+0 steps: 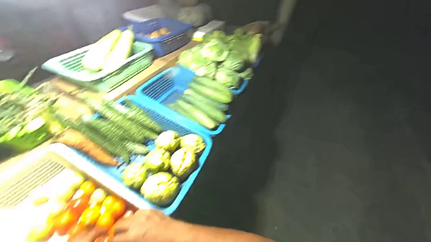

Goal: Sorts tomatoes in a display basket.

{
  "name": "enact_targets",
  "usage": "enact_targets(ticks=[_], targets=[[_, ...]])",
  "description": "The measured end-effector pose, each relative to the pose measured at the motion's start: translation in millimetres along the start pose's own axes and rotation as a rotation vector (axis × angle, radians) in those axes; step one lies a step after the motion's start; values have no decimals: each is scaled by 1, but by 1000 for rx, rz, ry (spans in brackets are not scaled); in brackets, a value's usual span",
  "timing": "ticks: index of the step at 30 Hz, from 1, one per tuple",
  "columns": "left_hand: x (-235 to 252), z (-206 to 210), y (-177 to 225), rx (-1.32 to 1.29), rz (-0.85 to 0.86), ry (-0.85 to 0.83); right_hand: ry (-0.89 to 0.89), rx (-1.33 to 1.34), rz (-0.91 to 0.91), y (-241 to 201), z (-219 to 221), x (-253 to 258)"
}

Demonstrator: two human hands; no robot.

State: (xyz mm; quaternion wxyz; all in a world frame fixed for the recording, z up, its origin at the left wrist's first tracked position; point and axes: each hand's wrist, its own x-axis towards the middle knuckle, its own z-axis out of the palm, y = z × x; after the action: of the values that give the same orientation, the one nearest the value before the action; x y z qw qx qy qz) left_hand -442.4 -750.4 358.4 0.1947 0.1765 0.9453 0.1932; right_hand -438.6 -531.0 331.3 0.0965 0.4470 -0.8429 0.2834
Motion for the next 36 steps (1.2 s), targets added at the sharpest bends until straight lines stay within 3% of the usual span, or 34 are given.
enact_targets(ticks=[3,5,11,14,17,21,26,31,36], targets=[[0,-11,8,-34,-123,-58,-59,42,19,-6,-8,0],[-1,-22,11,-89,-161,2,-109,60,48,-6,-11,2],[-5,-16,-4,-278,-51,781,-79,32,6,0,-6,1],[-5,-15,-3,-358,-44,975,-121,104,71,-3,-16,7],[-5,-15,-3,-515,-65,1022,-223,170,199,-3,-30,25],[-4,-15,-7,-643,-88,1018,-304,4,190,5,-28,60],[-5,-16,-7,-650,-78,988,-688,-240,204,6,-12,95],[-6,-15,-7,-669,-64,991,-780,-240,169,14,-12,107],[-5,-14,-11,-813,13,1066,-687,-136,170,3,-54,102]])
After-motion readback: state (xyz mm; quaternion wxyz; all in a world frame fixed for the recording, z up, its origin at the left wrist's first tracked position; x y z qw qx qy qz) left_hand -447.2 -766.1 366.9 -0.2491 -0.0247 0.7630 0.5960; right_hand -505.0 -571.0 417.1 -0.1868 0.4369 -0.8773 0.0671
